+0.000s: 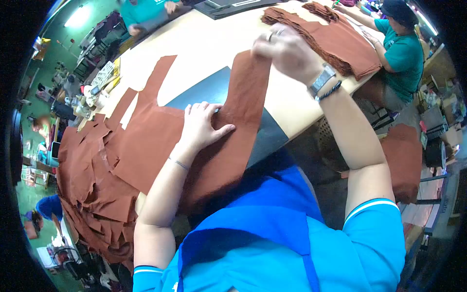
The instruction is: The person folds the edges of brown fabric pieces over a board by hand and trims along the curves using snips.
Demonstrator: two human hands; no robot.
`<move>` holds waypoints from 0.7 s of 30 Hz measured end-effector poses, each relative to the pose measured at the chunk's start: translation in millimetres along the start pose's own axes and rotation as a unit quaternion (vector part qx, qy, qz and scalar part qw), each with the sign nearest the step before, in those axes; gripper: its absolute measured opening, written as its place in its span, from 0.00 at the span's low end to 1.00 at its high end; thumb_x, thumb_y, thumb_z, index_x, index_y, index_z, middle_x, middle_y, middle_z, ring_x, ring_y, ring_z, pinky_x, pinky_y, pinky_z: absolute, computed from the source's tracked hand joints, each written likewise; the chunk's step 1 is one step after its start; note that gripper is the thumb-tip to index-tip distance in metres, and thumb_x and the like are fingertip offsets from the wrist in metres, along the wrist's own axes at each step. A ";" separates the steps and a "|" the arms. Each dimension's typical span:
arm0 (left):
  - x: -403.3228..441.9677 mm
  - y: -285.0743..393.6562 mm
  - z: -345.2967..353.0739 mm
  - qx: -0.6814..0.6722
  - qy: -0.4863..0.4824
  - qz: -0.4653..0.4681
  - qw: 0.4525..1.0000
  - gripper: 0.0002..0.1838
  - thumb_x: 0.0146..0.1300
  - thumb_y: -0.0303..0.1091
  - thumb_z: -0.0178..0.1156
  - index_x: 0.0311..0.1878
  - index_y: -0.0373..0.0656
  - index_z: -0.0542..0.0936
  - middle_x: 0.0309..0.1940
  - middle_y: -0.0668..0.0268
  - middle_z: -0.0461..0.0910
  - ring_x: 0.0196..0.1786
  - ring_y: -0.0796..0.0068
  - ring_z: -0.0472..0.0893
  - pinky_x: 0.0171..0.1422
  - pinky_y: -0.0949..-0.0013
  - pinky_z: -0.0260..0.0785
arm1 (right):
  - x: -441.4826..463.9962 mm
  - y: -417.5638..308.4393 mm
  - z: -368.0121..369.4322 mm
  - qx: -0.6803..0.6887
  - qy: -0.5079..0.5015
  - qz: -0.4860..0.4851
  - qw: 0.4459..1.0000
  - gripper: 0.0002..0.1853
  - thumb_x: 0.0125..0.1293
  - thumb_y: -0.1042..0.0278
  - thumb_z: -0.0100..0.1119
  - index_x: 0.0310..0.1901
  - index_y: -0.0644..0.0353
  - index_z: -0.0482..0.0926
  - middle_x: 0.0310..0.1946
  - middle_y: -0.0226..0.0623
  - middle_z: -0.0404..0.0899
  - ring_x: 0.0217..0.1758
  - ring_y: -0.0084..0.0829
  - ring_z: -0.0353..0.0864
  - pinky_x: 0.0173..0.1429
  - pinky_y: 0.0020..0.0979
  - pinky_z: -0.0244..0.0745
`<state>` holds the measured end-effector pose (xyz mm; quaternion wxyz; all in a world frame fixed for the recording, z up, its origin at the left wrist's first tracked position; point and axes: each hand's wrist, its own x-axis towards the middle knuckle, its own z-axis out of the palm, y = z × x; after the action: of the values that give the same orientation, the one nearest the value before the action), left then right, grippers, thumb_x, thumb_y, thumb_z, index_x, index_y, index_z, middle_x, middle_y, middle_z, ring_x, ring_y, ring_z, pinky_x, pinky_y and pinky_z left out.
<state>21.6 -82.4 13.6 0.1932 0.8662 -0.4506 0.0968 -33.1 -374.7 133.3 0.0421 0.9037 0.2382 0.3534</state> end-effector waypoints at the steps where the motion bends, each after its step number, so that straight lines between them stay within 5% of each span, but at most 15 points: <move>1: 4.7 -0.4 -1.6 -0.008 -0.041 -0.015 0.999 0.33 0.51 0.63 0.69 0.50 0.46 0.82 0.45 0.59 0.77 0.56 0.57 0.73 0.69 0.50 0.54 | -4.0 8.9 0.9 -0.110 -0.003 0.046 0.993 0.14 0.57 0.77 0.58 0.45 0.53 0.82 0.45 0.35 0.83 0.53 0.38 0.81 0.58 0.35 0.74; 2: 10.3 -0.8 -5.8 -0.016 -0.082 -0.030 0.996 0.32 0.51 0.62 0.70 0.49 0.46 0.82 0.46 0.59 0.78 0.56 0.56 0.73 0.69 0.49 0.53 | -12.5 12.4 0.2 -0.230 0.025 0.057 0.971 0.17 0.61 0.77 0.54 0.51 0.55 0.81 0.46 0.42 0.82 0.54 0.41 0.81 0.59 0.39 0.75; 6: 18.0 -6.5 -2.5 -0.089 -0.131 -0.061 0.986 0.28 0.52 0.59 0.70 0.46 0.45 0.81 0.42 0.60 0.82 0.52 0.59 0.78 0.70 0.42 0.51 | -20.0 -9.6 31.3 0.097 -0.080 0.100 0.987 0.22 0.57 0.76 0.56 0.56 0.57 0.78 0.49 0.47 0.81 0.55 0.46 0.80 0.60 0.42 0.76; 8: 21.9 -5.5 -1.5 -0.121 -0.141 -0.079 0.979 0.27 0.53 0.57 0.71 0.46 0.45 0.81 0.41 0.60 0.83 0.51 0.60 0.80 0.71 0.40 0.51 | -12.2 -52.6 42.3 0.317 -0.212 0.111 0.918 0.22 0.56 0.71 0.59 0.55 0.59 0.78 0.51 0.48 0.80 0.55 0.47 0.80 0.61 0.41 0.76; 9: 20.0 -4.0 2.1 -0.129 -0.125 -0.079 0.981 0.26 0.53 0.55 0.71 0.45 0.44 0.81 0.40 0.60 0.83 0.50 0.60 0.81 0.71 0.40 0.51 | -15.9 -64.3 65.2 0.351 -0.178 0.057 0.918 0.22 0.57 0.69 0.60 0.55 0.61 0.78 0.52 0.48 0.80 0.55 0.48 0.80 0.61 0.42 0.76; 13: 13.7 -5.3 6.0 -0.129 -0.074 -0.058 0.987 0.23 0.56 0.52 0.70 0.47 0.46 0.81 0.43 0.62 0.84 0.52 0.62 0.82 0.72 0.35 0.50 | -8.3 -76.0 93.4 0.354 -0.286 0.085 0.886 0.18 0.59 0.69 0.62 0.52 0.60 0.80 0.46 0.46 0.82 0.51 0.48 0.82 0.57 0.43 0.77; 21: 7.3 -33.5 -7.2 -0.081 -0.106 -0.036 0.990 0.08 0.68 0.38 0.61 0.46 0.52 0.86 0.39 0.68 0.83 0.50 0.65 0.81 0.73 0.34 0.51 | -26.4 -68.5 114.9 0.389 -0.165 0.047 0.905 0.05 0.61 0.75 0.59 0.38 0.58 0.82 0.37 0.41 0.80 0.42 0.45 0.81 0.47 0.40 0.77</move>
<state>53.2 -67.4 14.3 0.2172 0.8687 -0.4434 -0.0398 -1.6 -315.8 14.4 -0.2907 0.9038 0.3037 0.0798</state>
